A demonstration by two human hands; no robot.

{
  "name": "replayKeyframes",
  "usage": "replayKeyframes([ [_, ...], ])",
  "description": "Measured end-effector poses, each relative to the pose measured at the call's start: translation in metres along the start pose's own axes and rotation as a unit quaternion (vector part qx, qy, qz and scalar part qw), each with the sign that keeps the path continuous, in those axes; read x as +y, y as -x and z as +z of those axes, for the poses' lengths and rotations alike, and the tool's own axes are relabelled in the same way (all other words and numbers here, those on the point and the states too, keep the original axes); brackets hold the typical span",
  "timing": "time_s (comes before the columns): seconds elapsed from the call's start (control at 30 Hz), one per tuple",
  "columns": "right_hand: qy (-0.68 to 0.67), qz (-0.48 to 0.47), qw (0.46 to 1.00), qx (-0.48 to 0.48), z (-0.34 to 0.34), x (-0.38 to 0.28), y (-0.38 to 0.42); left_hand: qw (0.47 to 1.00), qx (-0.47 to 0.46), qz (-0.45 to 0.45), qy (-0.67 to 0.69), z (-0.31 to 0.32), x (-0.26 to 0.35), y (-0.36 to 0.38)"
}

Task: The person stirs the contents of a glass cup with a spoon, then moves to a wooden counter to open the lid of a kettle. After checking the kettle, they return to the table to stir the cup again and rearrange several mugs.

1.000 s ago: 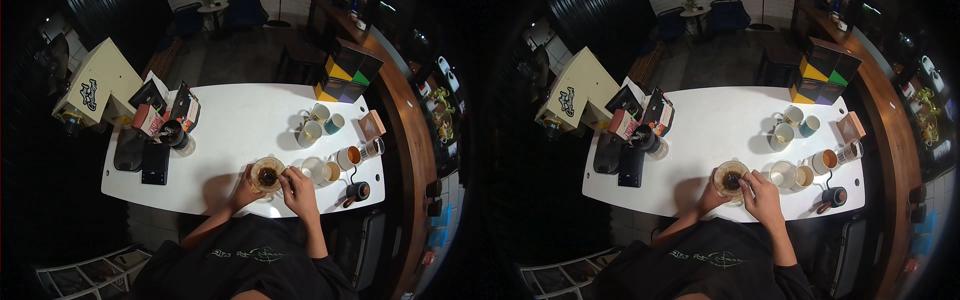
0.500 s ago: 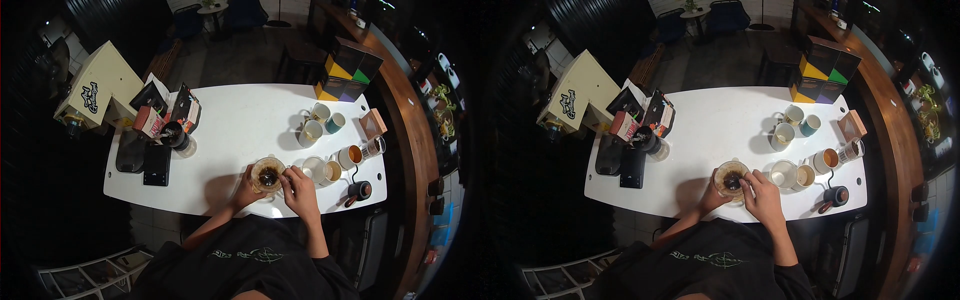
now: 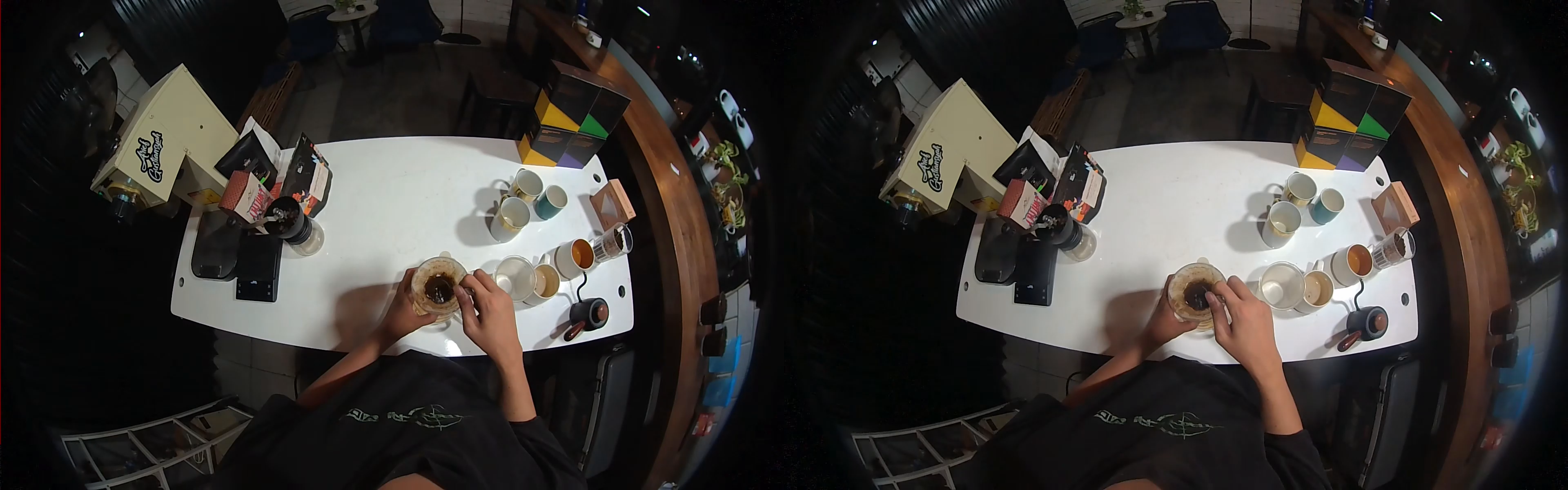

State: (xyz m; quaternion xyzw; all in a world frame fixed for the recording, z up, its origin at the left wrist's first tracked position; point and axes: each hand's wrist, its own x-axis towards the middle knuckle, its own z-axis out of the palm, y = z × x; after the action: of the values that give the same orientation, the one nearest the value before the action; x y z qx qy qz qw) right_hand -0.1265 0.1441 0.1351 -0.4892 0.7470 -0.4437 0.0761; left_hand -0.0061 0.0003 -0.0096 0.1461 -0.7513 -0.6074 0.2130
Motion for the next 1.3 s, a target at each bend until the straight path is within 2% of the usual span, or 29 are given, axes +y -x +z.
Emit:
replayKeyframes([
  [0.07,0.01,-0.018,1.0,-0.002,-0.001,0.0,0.0,1.0,-0.002,-0.002,0.013,-0.001,0.0,0.0],
  [0.23,0.013,0.029,0.999,-0.032,-0.002,0.003,0.002,1.0,0.005,0.005,0.02,0.0,0.002,0.0],
  [0.6,0.013,0.023,0.999,-0.032,-0.004,0.002,0.001,1.0,-0.003,0.023,0.012,0.001,-0.001,0.0],
  [0.9,0.002,0.036,0.999,-0.026,-0.003,0.003,0.002,0.999,-0.004,0.008,0.033,0.0,0.004,0.0],
  [1.3,0.004,0.04,0.999,-0.03,-0.004,0.002,0.003,1.0,-0.021,-0.014,-0.009,-0.001,0.004,0.001],
])
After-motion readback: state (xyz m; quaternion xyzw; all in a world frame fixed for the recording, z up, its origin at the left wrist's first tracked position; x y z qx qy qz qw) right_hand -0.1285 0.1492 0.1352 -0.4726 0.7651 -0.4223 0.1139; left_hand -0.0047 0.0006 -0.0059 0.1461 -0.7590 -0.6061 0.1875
